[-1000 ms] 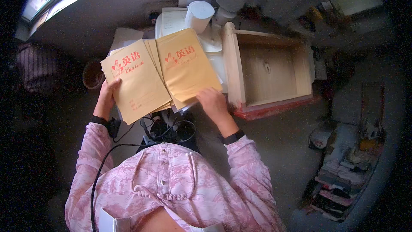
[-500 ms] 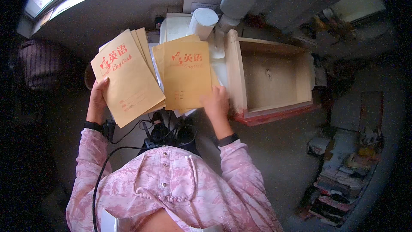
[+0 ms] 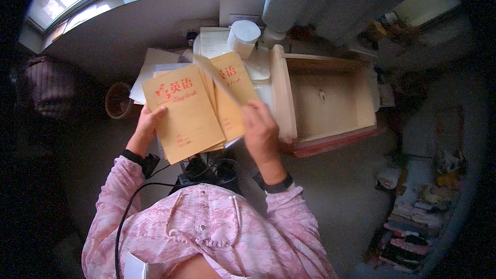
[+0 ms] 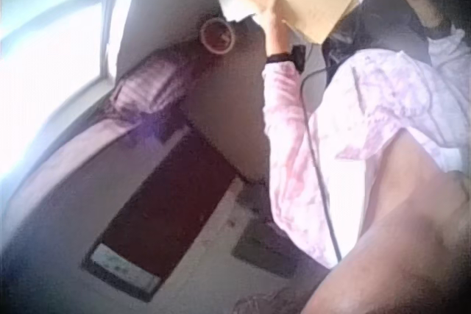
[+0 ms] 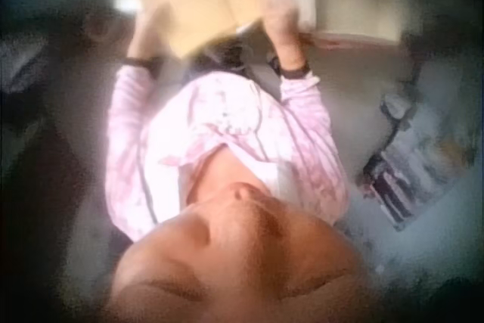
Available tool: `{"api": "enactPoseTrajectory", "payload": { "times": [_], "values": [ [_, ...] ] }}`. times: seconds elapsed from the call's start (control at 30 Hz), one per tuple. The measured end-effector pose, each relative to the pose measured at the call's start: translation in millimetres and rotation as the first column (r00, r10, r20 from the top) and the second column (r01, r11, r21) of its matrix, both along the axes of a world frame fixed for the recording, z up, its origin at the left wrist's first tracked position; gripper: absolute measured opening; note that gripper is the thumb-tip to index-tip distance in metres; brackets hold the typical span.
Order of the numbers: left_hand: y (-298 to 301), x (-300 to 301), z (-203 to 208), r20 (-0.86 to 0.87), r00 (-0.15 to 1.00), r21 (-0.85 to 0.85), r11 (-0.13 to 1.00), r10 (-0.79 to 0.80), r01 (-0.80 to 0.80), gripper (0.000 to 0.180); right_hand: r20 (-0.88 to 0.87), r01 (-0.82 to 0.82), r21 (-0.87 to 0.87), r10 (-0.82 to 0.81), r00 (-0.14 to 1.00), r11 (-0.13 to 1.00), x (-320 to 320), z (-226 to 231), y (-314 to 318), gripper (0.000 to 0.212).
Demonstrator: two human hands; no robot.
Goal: The person sorts through a stack of yellow and white notebooks by flipping through the pages and then places some of the books into a wooden box.
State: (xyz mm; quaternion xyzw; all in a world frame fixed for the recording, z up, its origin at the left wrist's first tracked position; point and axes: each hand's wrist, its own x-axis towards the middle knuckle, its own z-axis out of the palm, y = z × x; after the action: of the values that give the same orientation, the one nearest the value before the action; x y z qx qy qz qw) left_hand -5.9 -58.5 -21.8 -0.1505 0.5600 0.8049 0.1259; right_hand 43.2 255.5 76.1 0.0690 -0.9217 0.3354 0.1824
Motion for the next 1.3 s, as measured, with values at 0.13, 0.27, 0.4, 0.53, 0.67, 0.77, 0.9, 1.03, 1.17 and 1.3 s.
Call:
{"api": "enactPoseTrajectory", "payload": {
  "times": [0.13,0.27,0.4,0.53,0.67,0.77,0.9,1.03,1.17,1.3],
  "values": [
    [20,-4,4,-0.041,0.999,-0.094,0.995,0.016,-0.020,0.040,0.098,-0.274,0.191,0.260,0.961,0.943,7,-20,-47,0.020],
    [39,-2,6,-0.037,0.998,-0.034,0.998,-0.051,0.050,0.039,0.107,-0.377,0.174,0.363,0.926,0.910,15,-60,-64,0.021],
    [43,2,11,0.052,0.994,-0.096,0.991,-0.093,0.097,0.037,0.260,-0.319,-0.050,0.321,0.911,0.946,14,-79,-56,0.039],
    [44,0,-5,0.112,0.989,0.007,0.995,-0.098,0.098,0.039,0.280,-0.176,-0.002,0.169,0.945,0.984,6,-92,-53,0.059],
    [51,-2,-1,0.075,0.990,0.073,0.991,-0.117,0.112,0.039,0.368,-0.150,0.258,0.046,0.929,0.954,0,-81,-71,0.062],
    [54,-3,-10,0.083,0.988,0.017,0.992,-0.127,0.126,0.038,0.460,-0.179,0.421,-0.040,0.887,0.889,-12,-72,-89,0.055],
    [56,0,-8,0.115,0.988,-0.023,0.994,-0.102,0.105,0.036,0.471,-0.202,0.507,-0.073,0.879,0.838,-21,-73,-101,0.042],
    [54,3,-19,0.108,0.991,0.005,0.997,-0.080,0.080,0.036,0.412,-0.238,0.471,0.027,0.911,0.850,-17,-75,-100,0.029],
    [54,6,-17,0.088,0.994,0.061,0.996,-0.064,0.058,0.036,0.525,-0.158,0.137,0.063,0.849,0.978,-28,-84,-64,0.022],
    [54,6,-12,0.095,0.991,0.047,0.995,-0.093,0.088,0.035,0.722,0.240,-0.432,0.174,0.670,0.870,-40,-103,-8,0.021]
  ]
}}
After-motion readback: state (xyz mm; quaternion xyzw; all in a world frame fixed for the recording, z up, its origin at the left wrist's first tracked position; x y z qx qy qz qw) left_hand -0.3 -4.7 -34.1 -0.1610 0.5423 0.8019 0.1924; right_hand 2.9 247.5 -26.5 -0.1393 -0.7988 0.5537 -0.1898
